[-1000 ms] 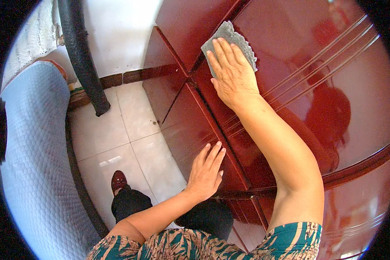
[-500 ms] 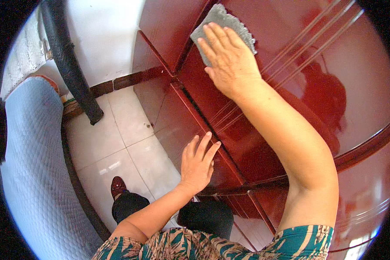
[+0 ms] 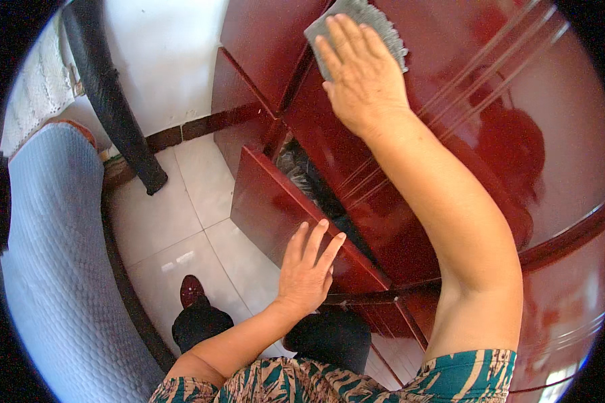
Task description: The person wipes the exterior surfaces of a red cabinet with a cloth, including the doors and edges, then bends down to wipe the lower section.
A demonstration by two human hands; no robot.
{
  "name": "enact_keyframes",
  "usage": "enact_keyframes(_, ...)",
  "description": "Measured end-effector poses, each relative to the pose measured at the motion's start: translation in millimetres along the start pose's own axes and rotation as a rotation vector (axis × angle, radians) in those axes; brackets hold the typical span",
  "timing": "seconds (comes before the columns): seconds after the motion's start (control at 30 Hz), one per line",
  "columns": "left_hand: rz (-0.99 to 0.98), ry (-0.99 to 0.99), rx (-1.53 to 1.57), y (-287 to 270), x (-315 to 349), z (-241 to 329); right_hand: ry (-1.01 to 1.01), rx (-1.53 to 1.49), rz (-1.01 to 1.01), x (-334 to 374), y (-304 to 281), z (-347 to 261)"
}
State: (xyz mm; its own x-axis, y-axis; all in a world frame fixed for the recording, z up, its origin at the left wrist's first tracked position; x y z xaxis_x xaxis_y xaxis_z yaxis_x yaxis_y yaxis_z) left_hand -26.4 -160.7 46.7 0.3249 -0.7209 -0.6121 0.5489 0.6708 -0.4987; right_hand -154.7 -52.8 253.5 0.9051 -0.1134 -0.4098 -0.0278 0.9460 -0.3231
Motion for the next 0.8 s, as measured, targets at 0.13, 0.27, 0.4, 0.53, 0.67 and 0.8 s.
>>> enact_keyframes(0.13,0.003,-0.026,0.035,1,1,-4,-0.057,-0.037,0.028,1,4,-15)
enact_keyframes(0.27,0.001,-0.008,-0.002,4,1,-3,-0.159,-0.037,-0.025,14,14,-42)
enact_keyframes(0.4,0.001,-0.019,0.001,4,1,-4,-0.232,-0.046,-0.101,29,19,-63)
enact_keyframes(0.53,0.01,-0.019,0.034,5,-1,-4,-0.34,-0.074,-0.187,63,20,-72)
enact_keyframes(0.67,0.031,-0.012,0.065,6,-6,-7,-0.376,-0.177,-0.248,99,8,-66)
enact_keyframes(0.8,0.047,-0.011,0.107,9,-12,-8,-0.244,-0.252,-0.275,117,-16,-36)
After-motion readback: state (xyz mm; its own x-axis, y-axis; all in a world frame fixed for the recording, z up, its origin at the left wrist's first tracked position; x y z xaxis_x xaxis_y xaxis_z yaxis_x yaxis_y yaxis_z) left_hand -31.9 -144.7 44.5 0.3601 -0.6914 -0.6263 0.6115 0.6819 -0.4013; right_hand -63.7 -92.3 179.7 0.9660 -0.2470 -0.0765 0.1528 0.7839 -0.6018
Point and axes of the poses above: each hand's wrist, its own x-axis away from the middle knuckle, its own y-axis out of the palm, z = x × y, the point moved 8 cm from there along -x, towards the middle knuckle, and after that the axes turned 5 degrees about y, right-handed, at the moved point
